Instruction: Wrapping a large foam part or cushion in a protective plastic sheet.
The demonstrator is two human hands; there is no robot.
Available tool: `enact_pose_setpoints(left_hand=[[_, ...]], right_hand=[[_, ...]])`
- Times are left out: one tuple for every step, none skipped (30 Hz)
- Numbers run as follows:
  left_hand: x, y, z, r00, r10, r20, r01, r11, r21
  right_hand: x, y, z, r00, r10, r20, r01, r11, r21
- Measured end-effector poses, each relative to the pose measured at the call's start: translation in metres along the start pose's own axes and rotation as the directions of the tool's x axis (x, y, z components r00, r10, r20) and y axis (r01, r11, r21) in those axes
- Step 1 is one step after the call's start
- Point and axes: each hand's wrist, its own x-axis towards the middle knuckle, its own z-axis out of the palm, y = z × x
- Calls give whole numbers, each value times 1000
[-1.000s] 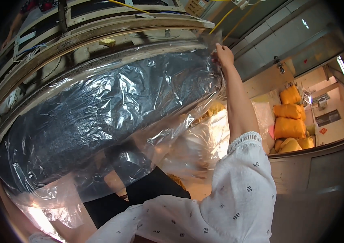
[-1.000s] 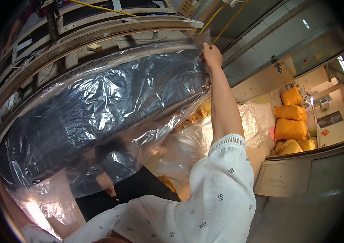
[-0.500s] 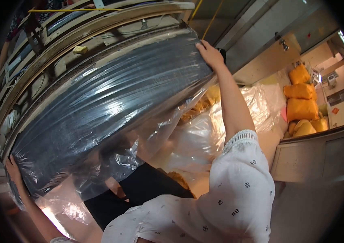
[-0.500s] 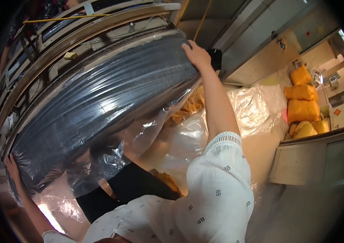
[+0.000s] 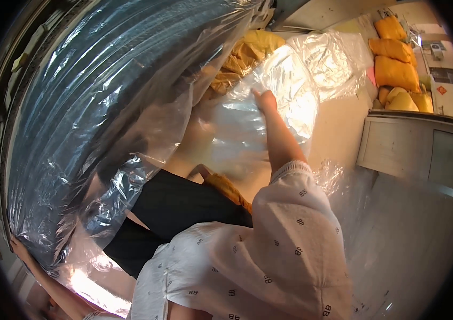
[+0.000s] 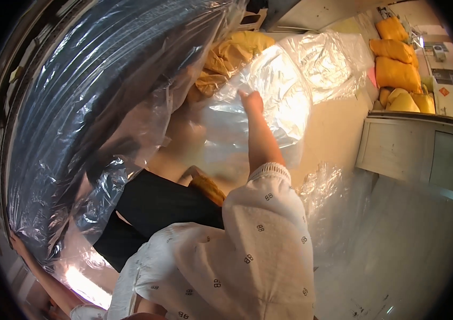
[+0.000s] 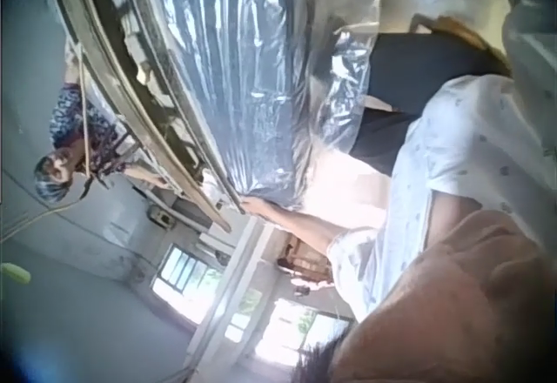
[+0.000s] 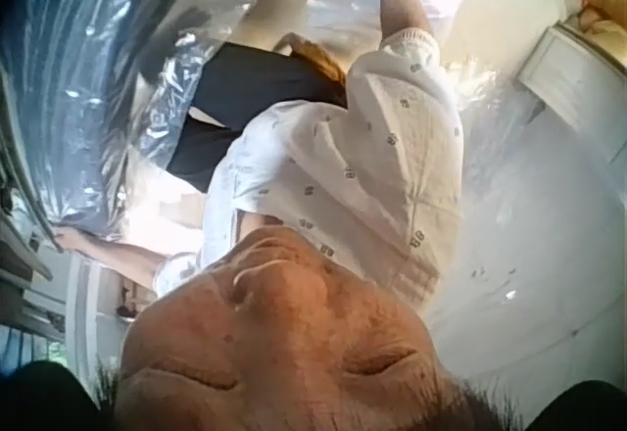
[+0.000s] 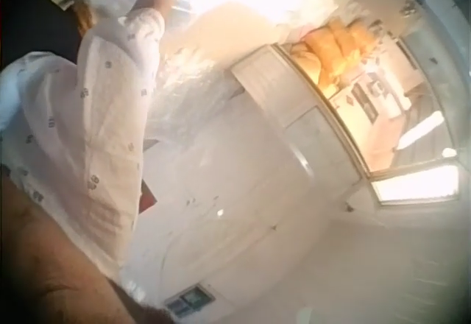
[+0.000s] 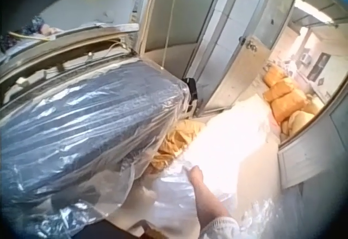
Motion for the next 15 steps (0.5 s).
enact_pose_setpoints(left_hand=[[-3, -21, -18, 1000, -6, -11, 6, 999, 32], [5, -22, -27, 1000, 17, -20, -17, 1000, 21], [8, -27, -31, 999, 30, -28, -30, 1000, 6], [7, -14, -23, 999, 38, -21, -38, 999, -11], [4, -2, -15, 1000, 23, -13, -23, 999, -45], [0, 17, -9, 1000, 9, -1, -9, 997, -79], [-5, 18, -15, 1000, 2, -6, -2, 997, -75], [-5, 29, -19, 999, -26, 35, 28, 997, -65], [-8, 29, -28, 996, -62, 67, 65, 997, -40], [-11, 48, -21, 996, -47, 75, 53, 996, -69], [-16, 47, -38, 1000, -31, -3, 31, 999, -33], [-16, 57, -38, 997, -5, -71, 3, 1000, -30], [-17, 52, -51, 996, -1, -94, -1, 1000, -21], [-19, 44, -63, 989, 12, -148, -13, 1000, -9], [-17, 41, -71, 980, 25, -199, -26, 1000, -3]], right_hand=[[-30, -5, 7, 999, 28, -29, -28, 999, 28], [-35, 9, 6, 999, 37, -22, -36, 999, 40], [-33, 24, 6, 1000, -5, -29, 8, 995, 98], [-29, 50, 0, 998, -34, -53, 41, 990, 137], [-25, 74, -5, 997, 83, 8, -77, 890, 449], [-21, 98, -13, 981, 170, 97, -189, 684, 705], [-25, 102, -19, 965, 233, 122, -221, 466, 857], [-26, 120, -29, 954, 254, 161, -227, 259, 939], [-30, 123, -43, 953, 247, 175, -209, 118, 971], [-18, 153, -65, 961, 251, 116, -113, -25, 993], [-26, 134, -83, 898, 414, 151, -28, -289, 957], [-19, 154, -109, 871, 480, 101, 10, -222, 975], [-30, 142, -128, 872, 486, 55, 64, -226, 972], [-43, 119, -152, 896, 443, -15, 100, -169, 981], [-58, 96, -175, 913, 398, -92, 147, -109, 983]])
